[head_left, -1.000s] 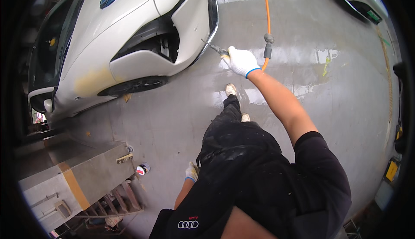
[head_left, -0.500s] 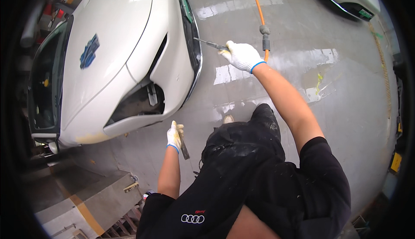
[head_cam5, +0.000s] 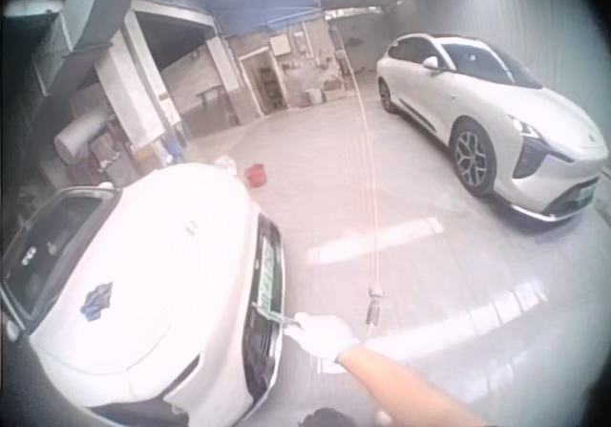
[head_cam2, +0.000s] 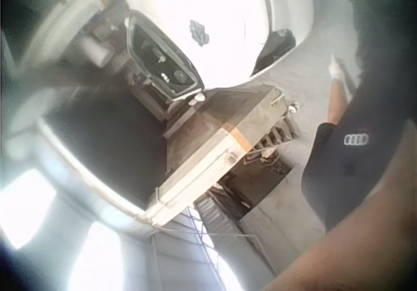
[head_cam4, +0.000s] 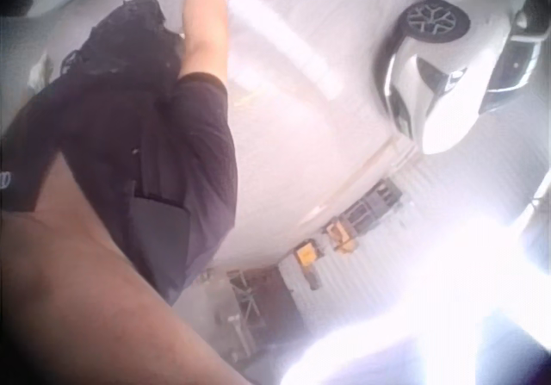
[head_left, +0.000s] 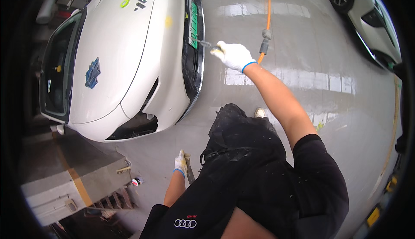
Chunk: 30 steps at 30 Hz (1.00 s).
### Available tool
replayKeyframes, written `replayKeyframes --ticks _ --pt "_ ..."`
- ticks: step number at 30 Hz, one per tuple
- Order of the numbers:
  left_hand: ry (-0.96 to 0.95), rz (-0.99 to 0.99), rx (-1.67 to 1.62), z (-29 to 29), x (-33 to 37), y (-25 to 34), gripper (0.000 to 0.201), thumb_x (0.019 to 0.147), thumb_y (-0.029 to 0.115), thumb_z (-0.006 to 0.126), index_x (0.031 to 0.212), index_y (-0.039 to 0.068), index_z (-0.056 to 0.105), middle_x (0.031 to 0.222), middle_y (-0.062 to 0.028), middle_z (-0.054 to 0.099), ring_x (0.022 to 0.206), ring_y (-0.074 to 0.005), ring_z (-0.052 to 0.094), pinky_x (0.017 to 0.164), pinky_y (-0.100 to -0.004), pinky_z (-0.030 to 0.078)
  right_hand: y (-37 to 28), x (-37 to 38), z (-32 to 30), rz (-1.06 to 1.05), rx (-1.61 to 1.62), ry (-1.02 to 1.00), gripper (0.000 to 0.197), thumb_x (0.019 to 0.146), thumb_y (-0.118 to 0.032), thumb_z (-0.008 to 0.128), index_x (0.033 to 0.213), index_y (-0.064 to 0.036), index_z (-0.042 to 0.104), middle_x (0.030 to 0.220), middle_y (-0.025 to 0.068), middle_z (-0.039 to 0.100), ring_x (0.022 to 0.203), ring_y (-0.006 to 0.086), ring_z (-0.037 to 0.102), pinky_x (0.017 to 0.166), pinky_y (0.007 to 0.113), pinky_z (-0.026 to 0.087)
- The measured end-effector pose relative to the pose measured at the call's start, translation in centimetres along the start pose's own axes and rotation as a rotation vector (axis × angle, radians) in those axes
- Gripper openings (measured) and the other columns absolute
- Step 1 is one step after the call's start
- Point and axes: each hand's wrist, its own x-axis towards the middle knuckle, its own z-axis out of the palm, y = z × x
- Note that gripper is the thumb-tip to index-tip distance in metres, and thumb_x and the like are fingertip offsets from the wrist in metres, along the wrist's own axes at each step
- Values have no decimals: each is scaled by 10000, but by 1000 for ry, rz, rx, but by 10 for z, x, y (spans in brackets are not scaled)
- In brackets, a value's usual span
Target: The person inspects a white car's front bumper, then uses a pneumatic tool to clean the area. They mix a yellow body filler in a can and apply it to the bumper with a spreader, smoothing the surface.
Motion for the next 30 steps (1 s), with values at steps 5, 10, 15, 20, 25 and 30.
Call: replayKeyframes --ticks 5,10,15,20,25,30 --pt "101 -124 -60 67 16 5 591 1033 542 578 755 35 699 610 -64 591 508 -188 499 501 -347 407 65 96 -43 62 -14 -22 575 1037 -586 471 1256 -76 621 1048 236 739 991 437 703 876 532 541" --pt "123 -38 -84 184 57 105 548 1034 507 606 744 50 688 645 -69 623 538 -192 538 520 -356 428 107 173 -71 61 -101 -97 602 1035 -596 474 1248 -53 627 1036 243 739 987 442 702 879 527 543" --pt "-98 236 -291 300 49 285 519 971 549 697 816 53 715 671 -13 589 572 -133 498 541 -322 410 127 232 -87 -26 -150 -183 623 1035 -605 468 1239 -37 628 1008 253 736 972 450 700 866 529 542" --pt "-120 285 -285 373 -15 407 509 1042 508 598 878 44 729 604 -12 544 530 -116 481 508 -290 365 141 304 -88 -160 -173 -293 624 1037 -608 462 1222 -34 622 998 251 736 965 448 700 857 534 540" --pt "209 150 -689 437 -53 445 637 1067 624 446 1011 44 704 594 -4 519 464 -111 441 426 -283 337 146 361 -74 -361 -201 -462 556 1032 -605 486 1140 -73 607 891 215 729 877 432 705 785 534 550" --pt "352 -13 -799 500 -91 429 723 1038 712 396 1071 47 676 625 15 510 466 -97 419 430 -266 322 149 382 -61 -461 -117 -530 514 1029 -588 505 1102 -84 575 863 204 726 810 449 697 730 546 546"
